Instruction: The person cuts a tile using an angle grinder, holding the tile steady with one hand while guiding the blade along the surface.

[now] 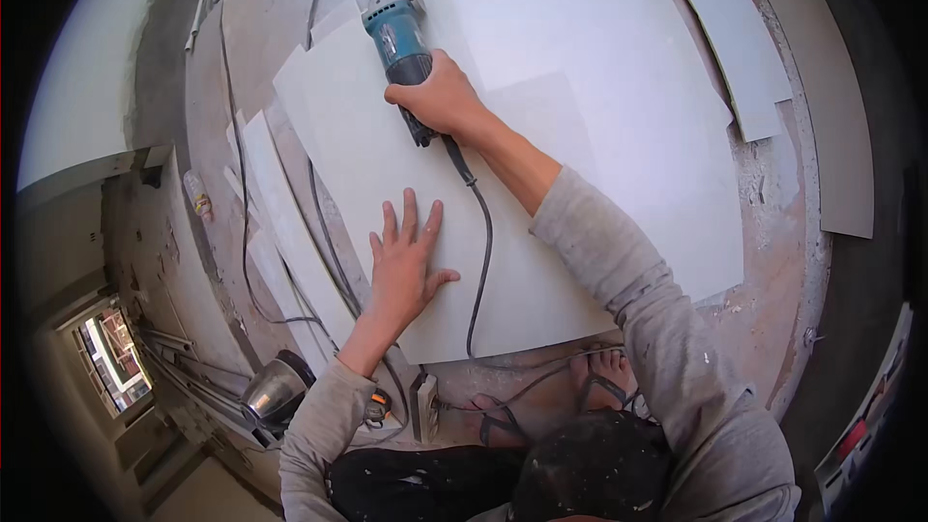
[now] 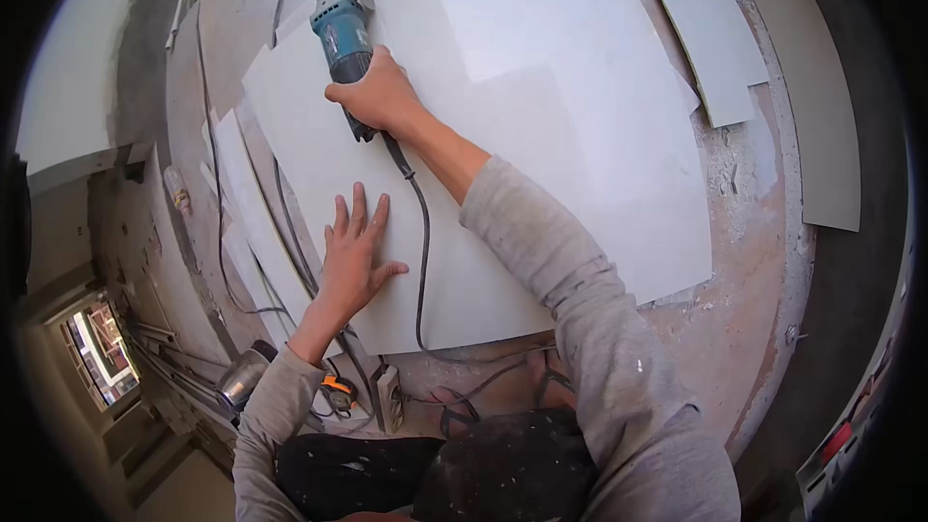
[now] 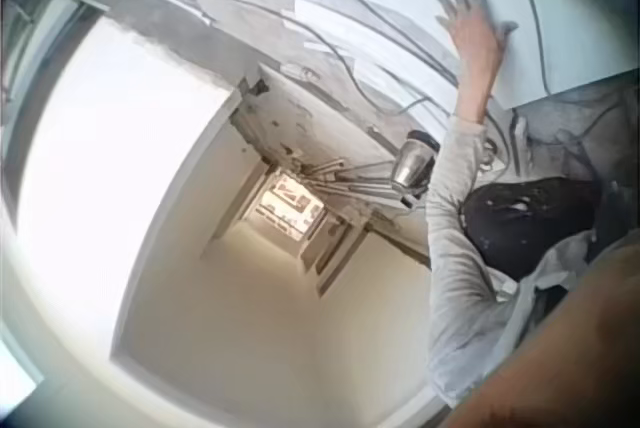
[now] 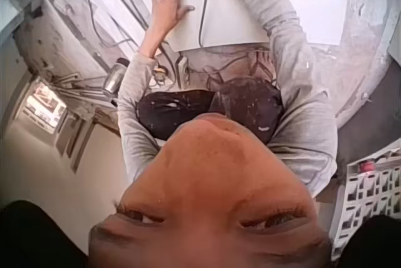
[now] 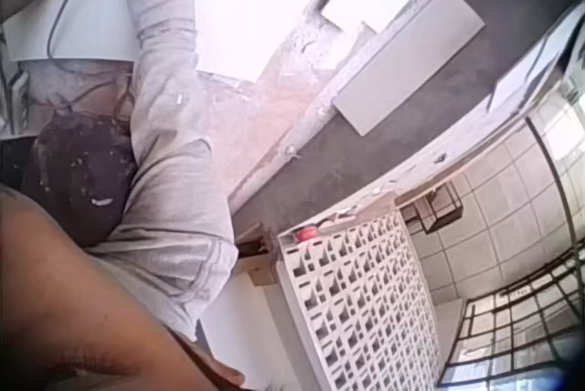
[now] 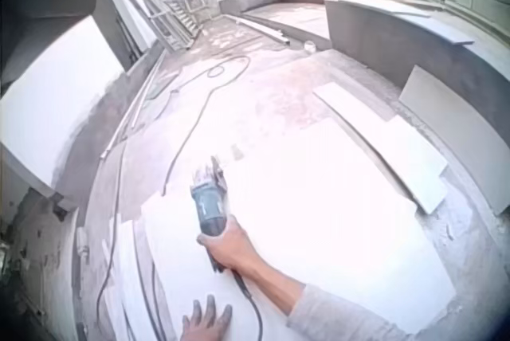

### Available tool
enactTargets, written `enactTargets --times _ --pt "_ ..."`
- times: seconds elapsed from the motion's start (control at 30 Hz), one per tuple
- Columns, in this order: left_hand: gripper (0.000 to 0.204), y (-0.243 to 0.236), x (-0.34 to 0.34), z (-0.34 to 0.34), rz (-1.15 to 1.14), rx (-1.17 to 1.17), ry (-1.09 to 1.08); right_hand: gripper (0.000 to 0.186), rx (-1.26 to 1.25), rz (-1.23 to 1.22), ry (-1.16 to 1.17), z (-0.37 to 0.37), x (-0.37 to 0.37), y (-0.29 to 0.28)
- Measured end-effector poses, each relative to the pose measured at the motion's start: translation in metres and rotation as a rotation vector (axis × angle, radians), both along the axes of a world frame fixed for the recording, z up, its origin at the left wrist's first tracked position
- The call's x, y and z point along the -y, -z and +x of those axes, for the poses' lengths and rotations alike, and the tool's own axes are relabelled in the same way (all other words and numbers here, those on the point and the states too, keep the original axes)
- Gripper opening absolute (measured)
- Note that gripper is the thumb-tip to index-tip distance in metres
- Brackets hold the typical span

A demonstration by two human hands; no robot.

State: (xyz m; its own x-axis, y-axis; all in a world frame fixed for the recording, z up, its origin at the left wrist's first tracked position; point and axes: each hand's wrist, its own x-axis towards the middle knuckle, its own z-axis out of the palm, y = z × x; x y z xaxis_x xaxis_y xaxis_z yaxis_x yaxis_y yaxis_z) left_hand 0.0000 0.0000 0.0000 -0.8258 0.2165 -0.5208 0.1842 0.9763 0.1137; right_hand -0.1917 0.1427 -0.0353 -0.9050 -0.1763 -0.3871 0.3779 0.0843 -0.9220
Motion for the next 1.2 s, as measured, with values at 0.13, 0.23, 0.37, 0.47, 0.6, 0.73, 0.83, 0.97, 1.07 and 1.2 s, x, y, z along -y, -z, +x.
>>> enactTargets --times 0.13,0.23,0.37,0.47,0.6,0.73,0.83,0.97,1.07,1.2 --pt "0.108 -0.001 0.0 0.0 0.002 -0.008 0.002 0.074 -0.012 0.028 0.009 0.002 0.001 0.002" --pt "0.108 -0.002 0.001 0.0 0.004 -0.011 0.005 0.073 -0.015 0.04 0.014 0.004 0.002 0.003" --pt "0.109 -0.001 0.001 0.0 -0.007 -0.012 0.01 0.07 -0.007 0.044 0.009 0.005 0.002 0.001" --pt "0.109 -0.001 0.001 0.0 -0.009 -0.009 0.009 0.069 -0.008 0.047 0.005 0.005 0.002 0.003" --pt "0.11 0.0 -0.001 -0.001 -0.008 -0.005 0.006 0.069 -0.03 0.056 0.018 0.004 0.003 0.008" --pt "0.109 0.0 0.0 0.0 -0.009 -0.005 0.003 0.07 -0.024 0.049 0.016 0.005 0.003 0.007" --pt "0.108 0.0 0.001 0.0 0.003 -0.013 0.004 0.07 -0.015 0.047 0.008 0.007 0.002 0.005" --pt "0.109 -0.001 -0.001 -0.001 -0.011 0.007 -0.003 0.071 -0.023 0.055 0.014 0.009 0.001 0.006" --pt "0.109 -0.002 -0.002 -0.002 -0.016 0.007 -0.002 0.071 -0.028 0.055 0.014 0.01 0.002 0.008" --pt "0.109 -0.001 -0.001 -0.001 -0.017 0.003 0.0 0.072 -0.04 0.054 0.029 0.012 0.003 0.009"
